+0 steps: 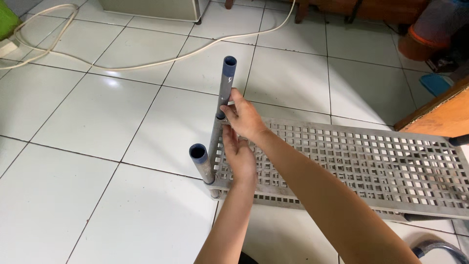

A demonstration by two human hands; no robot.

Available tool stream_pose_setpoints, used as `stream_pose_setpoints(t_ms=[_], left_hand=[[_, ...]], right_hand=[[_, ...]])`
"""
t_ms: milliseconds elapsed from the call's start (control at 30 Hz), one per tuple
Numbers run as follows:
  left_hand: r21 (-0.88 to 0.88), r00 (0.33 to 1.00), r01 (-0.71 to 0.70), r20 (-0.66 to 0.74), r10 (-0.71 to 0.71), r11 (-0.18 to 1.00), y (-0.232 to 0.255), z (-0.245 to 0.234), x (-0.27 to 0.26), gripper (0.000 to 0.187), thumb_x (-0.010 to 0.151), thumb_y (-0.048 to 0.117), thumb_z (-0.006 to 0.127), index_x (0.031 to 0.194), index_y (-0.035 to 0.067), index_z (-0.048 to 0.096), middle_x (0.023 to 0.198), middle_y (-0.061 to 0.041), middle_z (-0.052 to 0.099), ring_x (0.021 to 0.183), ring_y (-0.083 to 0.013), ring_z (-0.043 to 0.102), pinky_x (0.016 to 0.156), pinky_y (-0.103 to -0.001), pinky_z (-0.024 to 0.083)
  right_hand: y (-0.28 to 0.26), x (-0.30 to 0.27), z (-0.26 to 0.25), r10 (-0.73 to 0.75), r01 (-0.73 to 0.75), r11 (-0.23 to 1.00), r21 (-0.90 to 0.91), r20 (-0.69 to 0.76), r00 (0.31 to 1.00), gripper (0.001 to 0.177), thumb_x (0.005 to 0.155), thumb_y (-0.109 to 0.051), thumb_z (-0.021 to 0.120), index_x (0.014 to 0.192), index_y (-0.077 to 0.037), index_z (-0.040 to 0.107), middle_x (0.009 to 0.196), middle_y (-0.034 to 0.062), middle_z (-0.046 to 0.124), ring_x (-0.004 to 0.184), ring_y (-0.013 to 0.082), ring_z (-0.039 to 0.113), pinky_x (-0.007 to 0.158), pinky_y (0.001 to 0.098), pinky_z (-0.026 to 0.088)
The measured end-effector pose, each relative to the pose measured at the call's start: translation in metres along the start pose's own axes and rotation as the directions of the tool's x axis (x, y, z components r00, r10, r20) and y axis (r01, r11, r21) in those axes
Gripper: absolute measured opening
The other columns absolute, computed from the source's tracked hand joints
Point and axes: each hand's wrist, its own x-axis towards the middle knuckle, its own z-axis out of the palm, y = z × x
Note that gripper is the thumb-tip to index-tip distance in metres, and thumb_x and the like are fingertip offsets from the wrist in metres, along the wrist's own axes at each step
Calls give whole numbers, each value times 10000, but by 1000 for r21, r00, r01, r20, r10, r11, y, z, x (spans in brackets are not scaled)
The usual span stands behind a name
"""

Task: The person assembles a two-tier plastic shelving unit by inserting straight and curved metal poles into the grid shelves. They repeatedly attach and detach the poles to connect the two shelves and form the frame.

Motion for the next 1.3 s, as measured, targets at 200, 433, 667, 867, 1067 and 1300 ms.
stream_pose_setpoints(t_ms=[200, 433, 667, 867, 1067, 1300], left_hand=[[-22, 1000, 11, -7, -11, 1000, 1, -5, -2, 684, 913, -80, 360, 1579, -23, 213, 1644, -187, 327, 1529, -261, 338, 1223, -382, 293], [16, 1000, 14, 26, -15, 1000, 15, -1, -6, 730, 872, -98, 331, 1585, -4, 210, 1645, -179, 334, 1538, -247, 321, 1232, -384, 265], [59, 998, 60, 3, -60, 996, 20, 1, -7, 725, 880, -76, 348, 1585, 26, 211, 1637, -156, 339, 1531, -234, 328, 1218, -382, 286], [74, 998, 52, 40, -55, 996, 8, 10, -14, 695, 923, -42, 344, 1594, 36, 179, 1660, -117, 285, 1549, -230, 279, 1219, -383, 272], [196, 971, -42, 238, -6, 980, -18, 63, -44, 685, 921, -86, 380, 1582, 18, 233, 1683, -144, 260, 1578, -262, 213, 1245, -393, 230], [468, 815, -339, 580, 6, 816, -67, 159, -95, 667, 941, -32, 517, 1563, 47, 289, 1621, -188, 352, 1516, -317, 366, 1191, -418, 358]], right_hand=[[-1, -3, 2, -43, 43, 998, -42, 13, 999, 269, 978, -109, 637, 1190, -51, 481, 1132, 130, 728, 996, 268, 764, 857, 395, 592], [-14, 1, -2, 54, -40, 992, -120, 119, 991, 267, 993, -139, 613, 1225, -70, 499, 1106, 153, 751, 1044, 289, 739, 894, 420, 573], [-11, 7, -2, 151, -126, 978, -166, 150, 977, 348, 999, -172, 606, 1313, -99, 472, 1207, 142, 732, 1139, 282, 709, 976, 423, 556], [-6, -16, -45, 23, 11, 976, -220, 148, 989, 680, 910, -158, 699, 1504, -175, 368, 1423, 191, 557, 1320, 350, 533, 1079, 455, 449], [-15, -34, -221, 175, -15, 799, -601, 209, 962, 591, 905, -256, 723, 1446, -219, 488, 1457, 150, 546, 1351, 343, 525, 1124, 446, 428], [-11, -120, -479, 231, -316, 586, -746, -220, 948, 541, 884, -278, 748, 1389, -172, 584, 1364, 118, 618, 1211, 331, 599, 990, 443, 491]])
